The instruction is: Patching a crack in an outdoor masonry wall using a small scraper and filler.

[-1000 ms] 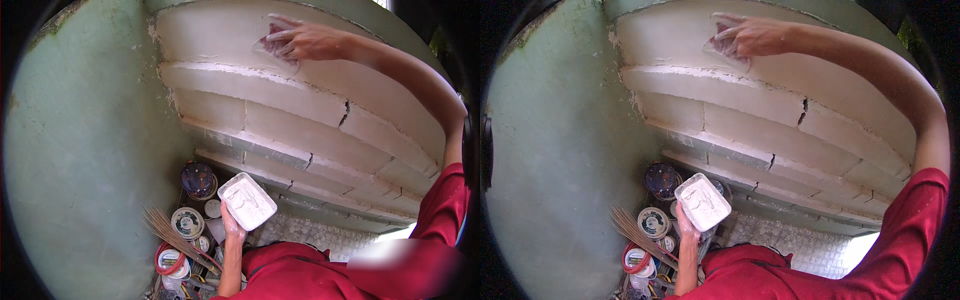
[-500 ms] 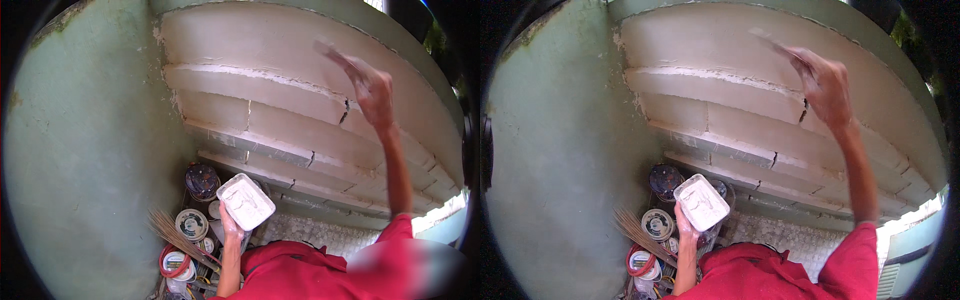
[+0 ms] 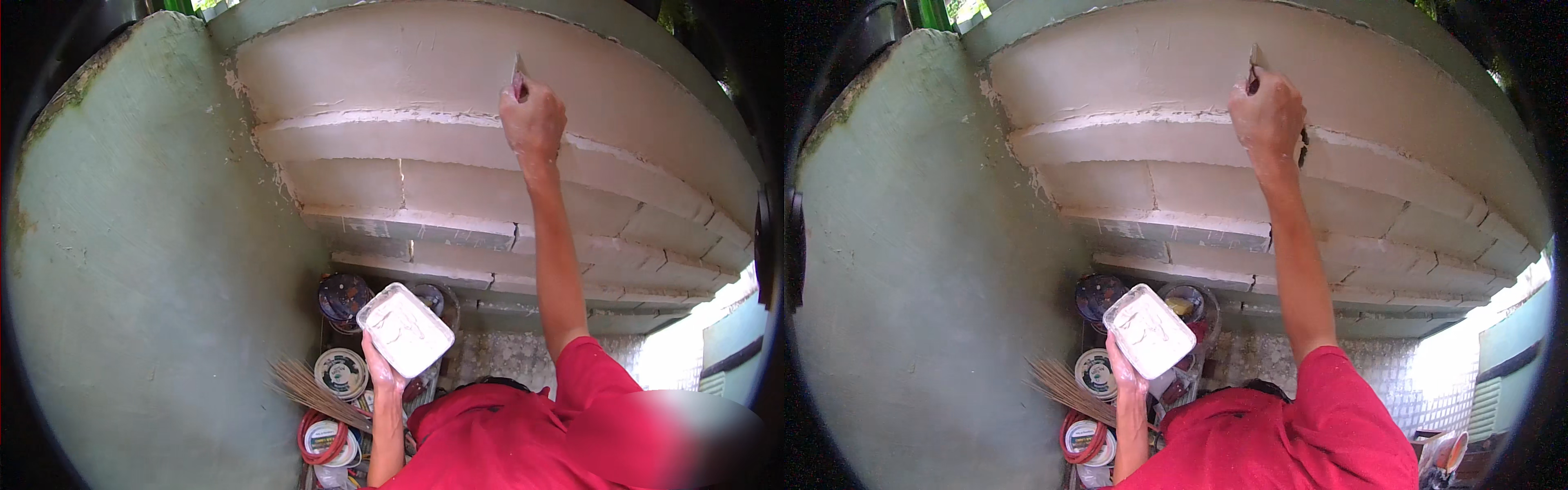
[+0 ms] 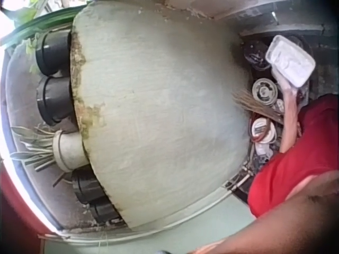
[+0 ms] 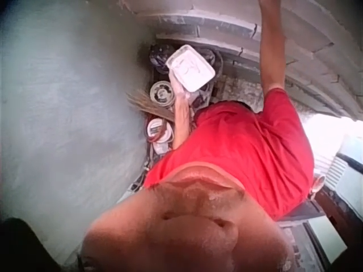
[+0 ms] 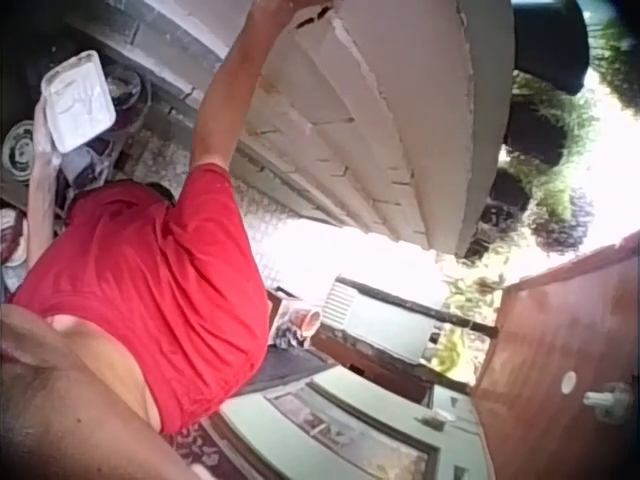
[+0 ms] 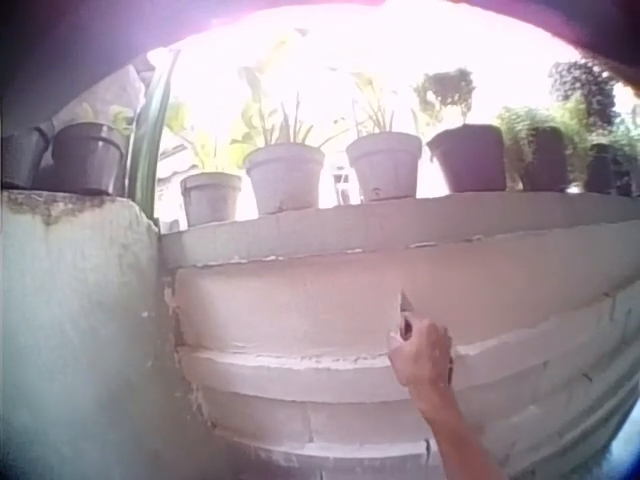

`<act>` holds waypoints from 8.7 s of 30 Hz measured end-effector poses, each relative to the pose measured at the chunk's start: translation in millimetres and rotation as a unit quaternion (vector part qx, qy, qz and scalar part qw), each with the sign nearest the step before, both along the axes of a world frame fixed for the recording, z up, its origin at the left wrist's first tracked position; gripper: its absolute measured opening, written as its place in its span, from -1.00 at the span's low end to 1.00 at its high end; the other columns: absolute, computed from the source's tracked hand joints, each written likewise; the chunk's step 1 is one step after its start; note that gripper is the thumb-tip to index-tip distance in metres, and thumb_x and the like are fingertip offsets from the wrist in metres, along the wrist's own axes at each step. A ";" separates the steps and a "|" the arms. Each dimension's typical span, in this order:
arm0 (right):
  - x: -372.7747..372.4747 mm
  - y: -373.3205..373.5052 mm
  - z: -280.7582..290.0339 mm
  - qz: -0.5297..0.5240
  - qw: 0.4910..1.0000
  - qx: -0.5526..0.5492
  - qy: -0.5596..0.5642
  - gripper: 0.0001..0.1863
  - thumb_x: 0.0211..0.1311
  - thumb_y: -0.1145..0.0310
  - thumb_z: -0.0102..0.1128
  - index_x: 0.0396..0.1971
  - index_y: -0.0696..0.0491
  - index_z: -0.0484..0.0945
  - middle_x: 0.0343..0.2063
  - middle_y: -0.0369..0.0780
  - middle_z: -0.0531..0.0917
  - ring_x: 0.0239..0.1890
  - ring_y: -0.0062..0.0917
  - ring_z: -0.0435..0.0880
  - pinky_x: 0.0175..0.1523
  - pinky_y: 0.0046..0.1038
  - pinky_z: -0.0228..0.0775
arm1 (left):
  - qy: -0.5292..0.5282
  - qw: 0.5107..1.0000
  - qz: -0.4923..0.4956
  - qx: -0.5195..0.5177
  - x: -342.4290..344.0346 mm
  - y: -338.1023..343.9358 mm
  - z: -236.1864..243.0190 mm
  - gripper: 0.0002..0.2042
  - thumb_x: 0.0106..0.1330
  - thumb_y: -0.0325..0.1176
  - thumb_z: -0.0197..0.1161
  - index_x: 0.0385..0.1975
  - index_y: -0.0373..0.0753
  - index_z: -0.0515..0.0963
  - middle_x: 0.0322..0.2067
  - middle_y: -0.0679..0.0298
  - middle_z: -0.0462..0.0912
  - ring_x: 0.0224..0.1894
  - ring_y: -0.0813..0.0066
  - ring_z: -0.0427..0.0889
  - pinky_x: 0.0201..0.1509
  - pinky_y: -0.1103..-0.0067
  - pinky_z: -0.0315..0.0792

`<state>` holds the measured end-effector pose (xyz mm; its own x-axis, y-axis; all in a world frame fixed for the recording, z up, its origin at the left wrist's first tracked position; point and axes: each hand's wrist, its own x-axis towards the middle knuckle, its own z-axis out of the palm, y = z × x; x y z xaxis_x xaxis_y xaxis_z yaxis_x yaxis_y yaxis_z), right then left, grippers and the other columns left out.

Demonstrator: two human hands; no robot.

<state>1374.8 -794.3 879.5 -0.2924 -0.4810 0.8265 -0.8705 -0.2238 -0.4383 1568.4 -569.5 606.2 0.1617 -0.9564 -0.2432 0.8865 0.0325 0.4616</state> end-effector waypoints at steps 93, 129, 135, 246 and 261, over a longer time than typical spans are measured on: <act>114.0 -84.4 43.3 0.022 0.808 -0.177 0.561 -0.84 0.09 0.47 0.08 -0.55 0.24 0.58 -0.21 -0.05 0.51 -0.47 -0.40 0.71 -0.46 -0.44 0.61 | -0.018 0.997 0.076 -0.013 29.6 62.8 -36.6 -0.42 0.44 0.09 -0.24 0.25 -0.24 0.25 0.14 0.18 0.47 0.13 0.23 0.51 0.21 0.33 0.40; 124.4 -36.5 -29.5 0.144 0.884 0.108 0.431 -0.84 0.13 0.50 0.01 -0.41 0.21 0.58 -0.08 0.02 0.44 -0.20 -0.08 0.68 -0.12 -0.18 0.59 | -0.005 0.993 0.118 0.009 42.2 80.7 -33.2 -0.41 0.43 0.10 -0.21 0.23 -0.25 0.28 0.11 0.18 0.49 0.11 0.27 0.51 0.21 0.35 0.40; 123.0 -21.0 16.9 0.187 0.918 -0.044 0.346 -0.83 0.13 0.52 -0.01 -0.36 0.25 0.54 -0.11 0.08 0.46 -0.30 -0.04 0.68 -0.23 -0.13 0.60 | -0.010 0.994 0.109 -0.001 48.5 82.5 -42.8 -0.41 0.43 0.11 -0.20 0.24 -0.25 0.28 0.12 0.18 0.49 0.12 0.28 0.51 0.20 0.37 0.40; 112.6 14.1 -33.4 0.317 0.922 0.132 -0.181 -0.78 -0.09 0.32 0.14 -0.61 0.16 0.65 -0.60 -0.05 0.68 -0.52 -0.32 0.71 -0.23 -0.33 0.56 | -0.034 0.990 0.137 -0.002 46.0 116.2 -39.0 -0.41 0.43 0.09 -0.20 0.26 -0.24 0.25 0.16 0.18 0.45 0.16 0.25 0.48 0.25 0.34 0.36; 205.7 -34.2 -21.3 0.207 0.969 0.136 0.007 -0.73 0.05 0.43 0.14 -0.29 0.32 0.59 -0.07 0.18 0.48 -0.08 0.07 0.57 0.07 -0.11 0.45 | -0.027 0.991 0.130 0.001 29.9 106.7 -22.2 -0.42 0.44 0.10 -0.21 0.23 -0.24 0.28 0.13 0.19 0.47 0.10 0.28 0.52 0.21 0.36 0.40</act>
